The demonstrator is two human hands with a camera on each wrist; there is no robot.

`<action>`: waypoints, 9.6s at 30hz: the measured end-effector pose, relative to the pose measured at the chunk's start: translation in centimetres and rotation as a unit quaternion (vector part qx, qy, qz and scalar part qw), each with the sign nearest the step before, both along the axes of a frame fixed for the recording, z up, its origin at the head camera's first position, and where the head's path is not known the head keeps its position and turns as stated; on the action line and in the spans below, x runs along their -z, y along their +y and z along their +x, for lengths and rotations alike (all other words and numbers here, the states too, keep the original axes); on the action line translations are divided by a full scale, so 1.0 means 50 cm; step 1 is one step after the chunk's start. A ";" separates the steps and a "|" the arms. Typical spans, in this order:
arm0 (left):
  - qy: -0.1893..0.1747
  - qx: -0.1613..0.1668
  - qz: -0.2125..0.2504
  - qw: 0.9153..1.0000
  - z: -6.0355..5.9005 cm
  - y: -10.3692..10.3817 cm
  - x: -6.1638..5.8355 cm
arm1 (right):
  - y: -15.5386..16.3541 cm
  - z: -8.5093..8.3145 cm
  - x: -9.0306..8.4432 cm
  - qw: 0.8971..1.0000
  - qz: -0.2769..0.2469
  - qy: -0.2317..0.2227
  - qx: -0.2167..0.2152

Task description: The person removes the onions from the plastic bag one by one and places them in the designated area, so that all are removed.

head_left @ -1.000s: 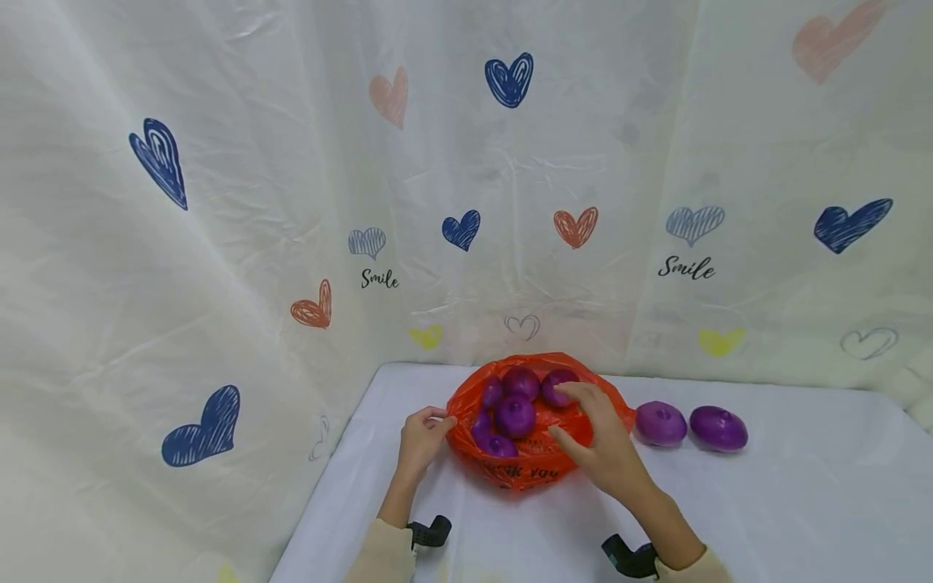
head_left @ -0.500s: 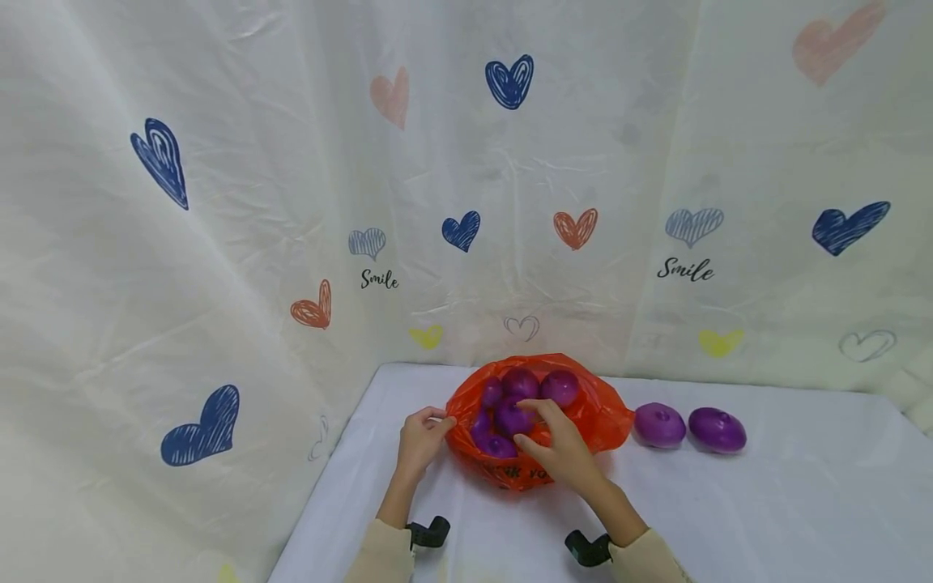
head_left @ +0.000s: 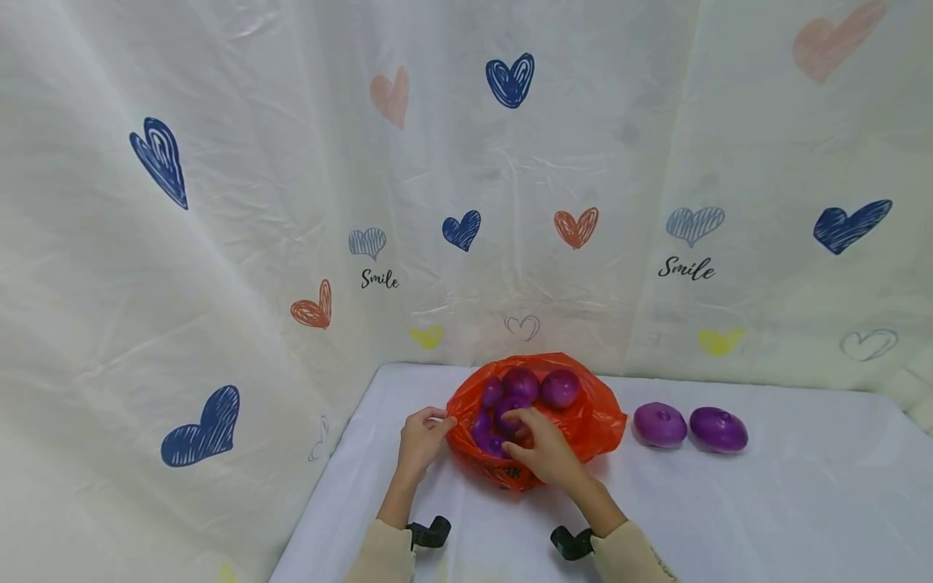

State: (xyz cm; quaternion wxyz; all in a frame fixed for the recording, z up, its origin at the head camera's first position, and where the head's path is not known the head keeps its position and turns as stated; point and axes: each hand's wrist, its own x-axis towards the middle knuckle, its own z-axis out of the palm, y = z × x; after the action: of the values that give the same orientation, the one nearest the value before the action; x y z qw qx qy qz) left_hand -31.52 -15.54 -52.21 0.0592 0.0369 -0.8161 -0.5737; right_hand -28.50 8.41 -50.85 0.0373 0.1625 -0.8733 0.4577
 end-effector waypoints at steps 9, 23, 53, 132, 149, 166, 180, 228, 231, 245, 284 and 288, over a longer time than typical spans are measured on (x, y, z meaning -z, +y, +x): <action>-0.009 -0.001 0.001 1.000 0.000 0.003 -0.001 | -0.001 0.002 0.010 0.998 0.051 -0.016 -0.033; -0.002 0.003 0.005 1.000 0.002 0.003 -0.001 | 0.000 -0.004 0.021 0.995 0.058 -0.050 -0.059; -0.003 0.004 0.000 1.000 0.002 0.004 -0.001 | -0.008 -0.010 0.042 0.996 0.029 -0.062 -0.062; 0.000 0.006 0.000 1.000 0.002 0.001 0.001 | 0.302 0.067 -0.141 0.982 -0.053 0.122 0.133; 0.001 0.008 -0.001 1.000 0.004 0.002 -0.001 | 0.383 0.078 -0.147 0.973 -0.057 0.109 0.194; 0.002 0.006 0.002 1.000 0.004 0.000 0.000 | 0.462 0.083 -0.144 0.963 -0.065 0.089 0.246; 0.003 0.009 0.006 1.000 0.005 -0.001 -0.002 | 0.520 0.088 -0.129 0.950 -0.068 0.064 0.299; -0.007 0.005 -0.001 1.000 0.003 -0.002 0.000 | 0.687 0.067 0.046 0.891 -0.119 -0.096 0.427; -0.005 0.006 -0.001 1.000 0.003 -0.002 -0.001 | 0.693 0.066 0.053 0.892 -0.100 -0.118 0.424; -0.001 0.004 -0.006 1.000 0.004 -0.003 0.006 | 0.698 0.059 0.072 0.895 -0.046 -0.111 0.430; 0.001 0.005 -0.002 1.000 0.003 -0.004 0.006 | 0.698 0.058 0.067 0.910 -0.001 -0.114 0.398; 0.005 0.007 -0.003 1.000 0.003 -0.004 0.006 | 0.695 0.060 0.058 0.904 -0.002 -0.108 0.414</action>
State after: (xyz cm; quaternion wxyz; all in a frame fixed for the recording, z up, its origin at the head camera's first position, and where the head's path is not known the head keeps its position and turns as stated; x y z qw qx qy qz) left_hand -31.35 -15.72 -52.49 0.0597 0.0284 -0.8175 -0.5721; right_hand -25.49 43.18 -53.73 0.1291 -0.2640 -0.8596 0.4180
